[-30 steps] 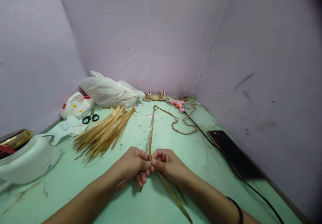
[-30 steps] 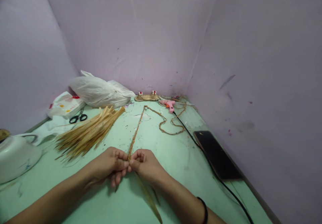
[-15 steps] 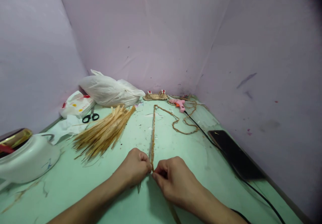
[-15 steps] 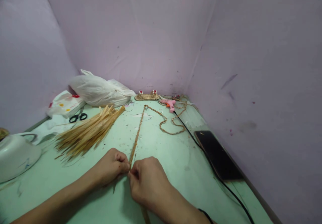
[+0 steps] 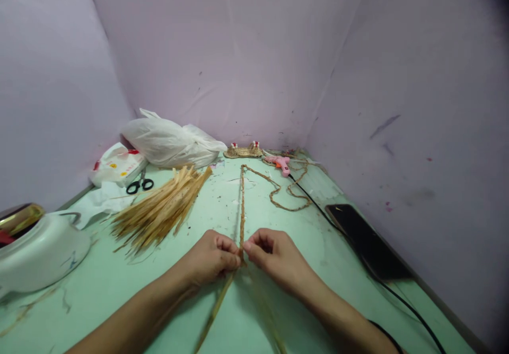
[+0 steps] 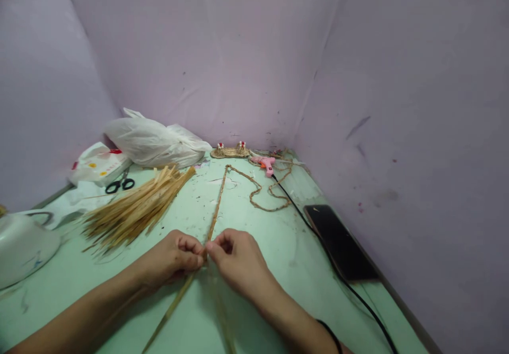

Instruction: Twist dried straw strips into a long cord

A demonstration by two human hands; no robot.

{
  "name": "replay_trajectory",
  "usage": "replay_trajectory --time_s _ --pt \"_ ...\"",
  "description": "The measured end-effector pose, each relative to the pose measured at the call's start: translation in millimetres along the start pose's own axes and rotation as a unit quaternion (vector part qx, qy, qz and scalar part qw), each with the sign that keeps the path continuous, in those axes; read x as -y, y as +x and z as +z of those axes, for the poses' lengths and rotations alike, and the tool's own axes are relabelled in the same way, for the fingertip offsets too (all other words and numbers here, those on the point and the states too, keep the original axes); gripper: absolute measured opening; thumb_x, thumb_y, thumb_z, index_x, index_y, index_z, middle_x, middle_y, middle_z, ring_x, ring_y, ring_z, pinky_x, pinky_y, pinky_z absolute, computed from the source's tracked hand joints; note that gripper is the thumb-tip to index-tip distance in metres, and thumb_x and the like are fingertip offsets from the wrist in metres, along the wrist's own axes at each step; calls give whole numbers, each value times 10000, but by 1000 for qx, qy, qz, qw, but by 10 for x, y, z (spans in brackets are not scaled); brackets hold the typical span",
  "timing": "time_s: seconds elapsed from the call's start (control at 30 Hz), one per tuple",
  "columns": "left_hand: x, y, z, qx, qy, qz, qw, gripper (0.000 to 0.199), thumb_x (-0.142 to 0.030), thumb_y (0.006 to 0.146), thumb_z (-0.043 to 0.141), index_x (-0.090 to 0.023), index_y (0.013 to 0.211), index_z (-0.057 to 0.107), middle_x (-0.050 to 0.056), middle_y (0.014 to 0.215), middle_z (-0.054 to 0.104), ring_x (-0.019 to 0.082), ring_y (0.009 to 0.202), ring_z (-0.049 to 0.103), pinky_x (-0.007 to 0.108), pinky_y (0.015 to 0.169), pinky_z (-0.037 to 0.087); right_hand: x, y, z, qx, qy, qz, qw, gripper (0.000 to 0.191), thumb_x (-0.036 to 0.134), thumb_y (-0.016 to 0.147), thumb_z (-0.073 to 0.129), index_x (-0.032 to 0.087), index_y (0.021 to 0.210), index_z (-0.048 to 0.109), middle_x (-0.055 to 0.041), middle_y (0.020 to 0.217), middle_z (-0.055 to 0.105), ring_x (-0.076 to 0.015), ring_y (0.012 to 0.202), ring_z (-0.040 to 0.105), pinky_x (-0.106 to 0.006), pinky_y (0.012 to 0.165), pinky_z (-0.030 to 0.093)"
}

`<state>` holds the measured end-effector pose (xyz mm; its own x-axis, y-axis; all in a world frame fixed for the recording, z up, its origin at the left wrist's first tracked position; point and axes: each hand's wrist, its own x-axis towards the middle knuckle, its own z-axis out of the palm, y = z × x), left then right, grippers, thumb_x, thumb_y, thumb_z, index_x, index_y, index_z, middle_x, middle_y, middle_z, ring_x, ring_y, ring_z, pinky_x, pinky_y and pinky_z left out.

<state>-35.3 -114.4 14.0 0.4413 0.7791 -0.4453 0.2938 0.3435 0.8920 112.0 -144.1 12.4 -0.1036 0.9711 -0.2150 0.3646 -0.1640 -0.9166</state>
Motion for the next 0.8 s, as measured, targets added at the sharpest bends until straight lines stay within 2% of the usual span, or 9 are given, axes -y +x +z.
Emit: replay_trajectory --time_s 0.1,0.17,0.27,0.33,0.47,0.8 --pt "-13 -9 -4 6 11 9 1000 78 -200 501 500 -138 464 471 -68 363 322 35 361 233 203 406 160 15 53 7 103 168 115 974 134 283 713 515 163 676 467 24 555 493 -89 476 466 -209 458 371" --pt "-4 -3 -10 14 32 13 999 67 -194 506 493 -132 482 496 -65 368 327 40 373 238 207 412 156 7 65 24 147 193 148 959 136 260 718 494 167 632 444 40 497 466 -61 377 390 -185 379 299" --pt "17 8 -26 7 69 14 997 66 -192 505 490 -129 488 502 -69 374 317 42 385 233 210 417 152 -33 86 33 124 126 130 976 158 210 684 511 157 547 454 64 411 415 -24 304 230 -188 332 148" --pt "29 11 -38 3 82 21 996 72 -200 506 488 -134 476 486 -70 378 305 44 392 230 214 419 151 -67 107 32 114 93 103 984 156 192 662 521 147 518 481 68 375 404 -20 305 203 -199 341 119" --pt "36 13 -57 14 97 22 995 74 -201 508 475 -134 490 497 -69 379 302 49 391 229 221 416 154 -112 144 33 124 104 57 985 135 165 635 517 133 505 511 42 404 498 -21 340 243 -193 369 143" --pt "44 39 -89 10 174 3 985 116 -215 498 483 -118 505 546 -38 373 381 67 370 287 218 397 199 -168 178 83 101 113 75 986 44 138 561 515 124 542 552 35 418 525 -37 385 328 -181 415 212"
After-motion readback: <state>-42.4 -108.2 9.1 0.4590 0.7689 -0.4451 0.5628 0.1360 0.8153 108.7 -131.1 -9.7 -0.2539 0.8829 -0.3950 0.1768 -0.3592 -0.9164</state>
